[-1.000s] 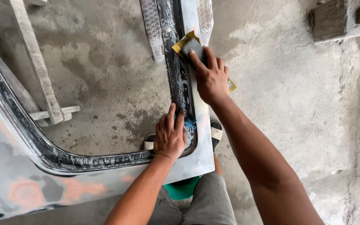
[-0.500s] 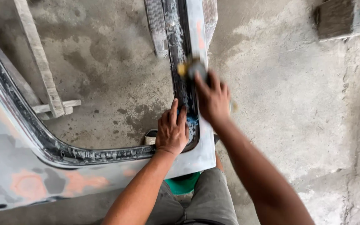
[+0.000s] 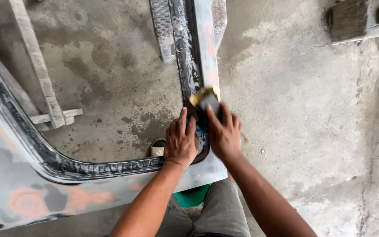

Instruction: The person sands the edge of a silver car door using a sanding block and a blue cloth. They repeatedly dip the cloth into a green bucket of water to wipe the surface while sanding.

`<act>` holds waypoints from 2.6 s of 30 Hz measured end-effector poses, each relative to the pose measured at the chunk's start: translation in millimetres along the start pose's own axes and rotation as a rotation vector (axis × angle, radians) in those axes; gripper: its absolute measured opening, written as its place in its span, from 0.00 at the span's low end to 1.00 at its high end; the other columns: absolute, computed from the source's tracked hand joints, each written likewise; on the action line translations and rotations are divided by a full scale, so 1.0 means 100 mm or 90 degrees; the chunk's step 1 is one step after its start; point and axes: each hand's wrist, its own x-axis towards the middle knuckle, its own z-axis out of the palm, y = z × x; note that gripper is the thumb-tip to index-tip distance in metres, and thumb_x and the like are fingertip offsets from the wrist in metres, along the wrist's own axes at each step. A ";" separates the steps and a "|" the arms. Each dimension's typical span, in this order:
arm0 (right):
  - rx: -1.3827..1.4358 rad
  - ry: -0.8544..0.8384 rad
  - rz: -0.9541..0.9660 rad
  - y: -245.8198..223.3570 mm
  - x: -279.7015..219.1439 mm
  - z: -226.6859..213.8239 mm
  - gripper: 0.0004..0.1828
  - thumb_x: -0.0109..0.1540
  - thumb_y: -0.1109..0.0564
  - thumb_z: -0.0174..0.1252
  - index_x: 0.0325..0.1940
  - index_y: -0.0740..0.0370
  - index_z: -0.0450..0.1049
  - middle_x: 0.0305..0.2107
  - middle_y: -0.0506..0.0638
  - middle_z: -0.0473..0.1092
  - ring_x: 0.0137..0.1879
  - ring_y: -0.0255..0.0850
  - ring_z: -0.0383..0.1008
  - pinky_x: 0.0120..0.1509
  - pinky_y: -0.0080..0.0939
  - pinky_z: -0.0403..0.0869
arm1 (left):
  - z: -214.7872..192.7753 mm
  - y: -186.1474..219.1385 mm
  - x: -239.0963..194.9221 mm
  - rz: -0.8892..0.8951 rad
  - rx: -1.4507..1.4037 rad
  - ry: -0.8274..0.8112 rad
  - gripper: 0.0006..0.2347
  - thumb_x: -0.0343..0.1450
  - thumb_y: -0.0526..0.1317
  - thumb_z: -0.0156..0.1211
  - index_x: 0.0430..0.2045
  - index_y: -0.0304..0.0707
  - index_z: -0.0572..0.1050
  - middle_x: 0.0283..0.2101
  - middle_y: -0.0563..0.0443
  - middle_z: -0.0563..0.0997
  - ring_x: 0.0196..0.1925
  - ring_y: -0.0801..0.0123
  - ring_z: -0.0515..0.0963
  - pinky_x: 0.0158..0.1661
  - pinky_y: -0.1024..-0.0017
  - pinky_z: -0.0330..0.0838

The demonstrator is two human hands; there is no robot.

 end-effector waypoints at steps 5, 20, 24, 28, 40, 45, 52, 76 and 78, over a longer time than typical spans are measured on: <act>0.003 0.052 -0.023 -0.09 1.04 -0.15 0.38 0.61 0.58 0.60 0.75 0.39 0.63 0.71 0.60 0.54 0.65 0.61 0.62 0.64 0.65 0.65 | -0.08 0.05 0.03 -0.012 -0.004 -0.036 0.26 0.68 0.40 0.61 0.62 0.36 0.66 0.73 0.38 0.55 0.64 0.45 0.65 0.60 0.52 0.63; -0.025 -0.025 0.006 -0.15 0.82 -0.06 0.41 0.61 0.57 0.60 0.77 0.38 0.58 0.70 0.66 0.54 0.64 0.65 0.63 0.65 0.64 0.66 | -0.10 0.04 -0.01 -0.017 -0.017 -0.035 0.26 0.68 0.40 0.61 0.63 0.35 0.66 0.73 0.37 0.54 0.64 0.45 0.65 0.61 0.52 0.63; -0.049 0.007 -0.008 -0.14 0.99 -0.17 0.43 0.61 0.62 0.57 0.79 0.37 0.58 0.72 0.62 0.55 0.64 0.62 0.65 0.65 0.61 0.67 | -0.09 0.04 0.03 -0.002 -0.007 -0.011 0.26 0.68 0.40 0.61 0.63 0.35 0.66 0.73 0.37 0.54 0.63 0.45 0.66 0.61 0.51 0.64; -0.026 0.014 -0.003 -0.14 -0.16 -0.13 0.37 0.61 0.57 0.56 0.75 0.40 0.61 0.69 0.62 0.56 0.62 0.66 0.63 0.67 0.65 0.63 | -0.06 0.03 0.01 -0.015 -0.020 -0.023 0.24 0.68 0.39 0.61 0.60 0.36 0.66 0.74 0.37 0.54 0.63 0.45 0.67 0.61 0.52 0.64; -0.032 0.006 0.018 -0.02 1.36 -0.10 0.35 0.68 0.58 0.56 0.78 0.34 0.57 0.71 0.61 0.55 0.64 0.59 0.63 0.64 0.60 0.69 | -0.08 0.03 0.05 -0.013 -0.014 -0.034 0.25 0.68 0.40 0.62 0.61 0.36 0.66 0.72 0.36 0.55 0.64 0.45 0.66 0.61 0.51 0.64; 0.017 0.025 0.020 0.02 0.15 0.00 0.34 0.65 0.57 0.60 0.76 0.41 0.64 0.70 0.62 0.57 0.62 0.58 0.64 0.66 0.58 0.67 | -0.04 0.01 0.00 -0.010 -0.024 -0.035 0.25 0.68 0.40 0.61 0.61 0.35 0.67 0.74 0.37 0.54 0.63 0.45 0.67 0.61 0.51 0.64; 0.044 0.024 0.039 -0.05 -0.25 -0.05 0.31 0.63 0.53 0.62 0.71 0.42 0.66 0.67 0.63 0.58 0.64 0.62 0.63 0.67 0.63 0.65 | 0.00 0.02 0.00 -0.016 -0.041 -0.015 0.24 0.69 0.39 0.61 0.62 0.37 0.67 0.74 0.38 0.54 0.64 0.45 0.67 0.61 0.51 0.64; 0.037 0.016 0.062 0.10 1.03 -0.01 0.31 0.69 0.51 0.55 0.77 0.41 0.59 0.69 0.67 0.58 0.67 0.62 0.62 0.67 0.65 0.68 | -0.11 0.03 -0.01 -0.009 -0.034 -0.020 0.24 0.68 0.38 0.61 0.61 0.35 0.68 0.73 0.37 0.55 0.65 0.45 0.67 0.63 0.51 0.63; 0.029 0.012 0.016 0.11 1.59 -0.15 0.29 0.70 0.50 0.54 0.76 0.41 0.61 0.68 0.67 0.56 0.64 0.63 0.61 0.64 0.63 0.68 | -0.11 0.02 0.00 0.009 -0.019 -0.002 0.23 0.69 0.38 0.61 0.60 0.36 0.68 0.72 0.36 0.55 0.65 0.44 0.66 0.63 0.51 0.62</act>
